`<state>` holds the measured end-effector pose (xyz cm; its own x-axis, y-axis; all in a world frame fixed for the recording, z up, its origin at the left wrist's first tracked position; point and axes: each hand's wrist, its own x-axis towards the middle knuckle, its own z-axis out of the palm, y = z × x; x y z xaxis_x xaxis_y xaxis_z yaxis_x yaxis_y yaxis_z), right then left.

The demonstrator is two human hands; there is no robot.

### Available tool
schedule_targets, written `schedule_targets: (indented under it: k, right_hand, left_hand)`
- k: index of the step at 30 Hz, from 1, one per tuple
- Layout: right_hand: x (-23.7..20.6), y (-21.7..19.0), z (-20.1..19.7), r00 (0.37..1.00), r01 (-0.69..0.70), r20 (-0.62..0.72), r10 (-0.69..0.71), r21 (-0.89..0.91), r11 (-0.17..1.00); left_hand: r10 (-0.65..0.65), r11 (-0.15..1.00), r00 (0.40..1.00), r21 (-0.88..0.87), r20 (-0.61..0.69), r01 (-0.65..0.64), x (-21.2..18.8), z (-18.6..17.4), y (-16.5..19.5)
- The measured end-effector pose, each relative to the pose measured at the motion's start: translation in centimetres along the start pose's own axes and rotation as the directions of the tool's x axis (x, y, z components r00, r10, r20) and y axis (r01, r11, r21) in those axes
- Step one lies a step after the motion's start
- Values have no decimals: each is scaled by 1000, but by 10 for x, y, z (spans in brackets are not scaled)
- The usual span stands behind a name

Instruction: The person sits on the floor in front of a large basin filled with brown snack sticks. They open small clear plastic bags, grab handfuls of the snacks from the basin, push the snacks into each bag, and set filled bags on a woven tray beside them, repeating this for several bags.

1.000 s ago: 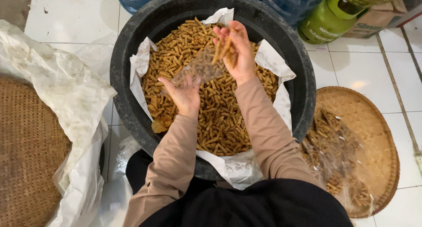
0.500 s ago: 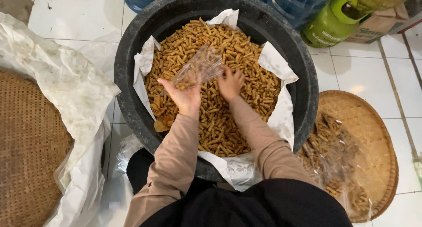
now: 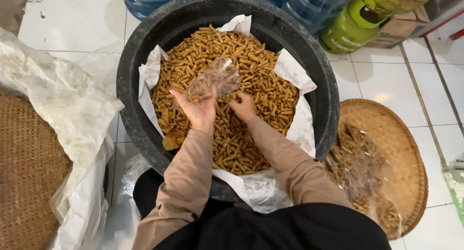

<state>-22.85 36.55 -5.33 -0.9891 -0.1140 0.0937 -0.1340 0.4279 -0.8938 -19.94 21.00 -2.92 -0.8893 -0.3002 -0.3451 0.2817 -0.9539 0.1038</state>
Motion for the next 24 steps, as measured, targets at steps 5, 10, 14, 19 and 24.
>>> schedule_targets:
  k: [5,10,14,19,24]
  right_hand:
    - [38,-26,-60,923,-374,323,212,882,286]
    - [62,-101,-85,994,-102,105,-9,978,181]
    - [60,-137,-62,987,48,22,-158,904,425]
    - [49,-124,-59,944,200,-19,-329,826,527]
    - [37,-72,-50,987,-92,-112,112,172,981]
  left_hand:
    - [41,999,995,-5,96,-41,3,-1,0]
    - [36,999,997,-1,72,-36,2,-6,-3]
    - [45,999,992,4,117,-46,4,-10,-8]
    - [28,999,992,25,123,-31,8,-16,-9]
    - [30,999,992,-23,119,-27,6,-11,-6]
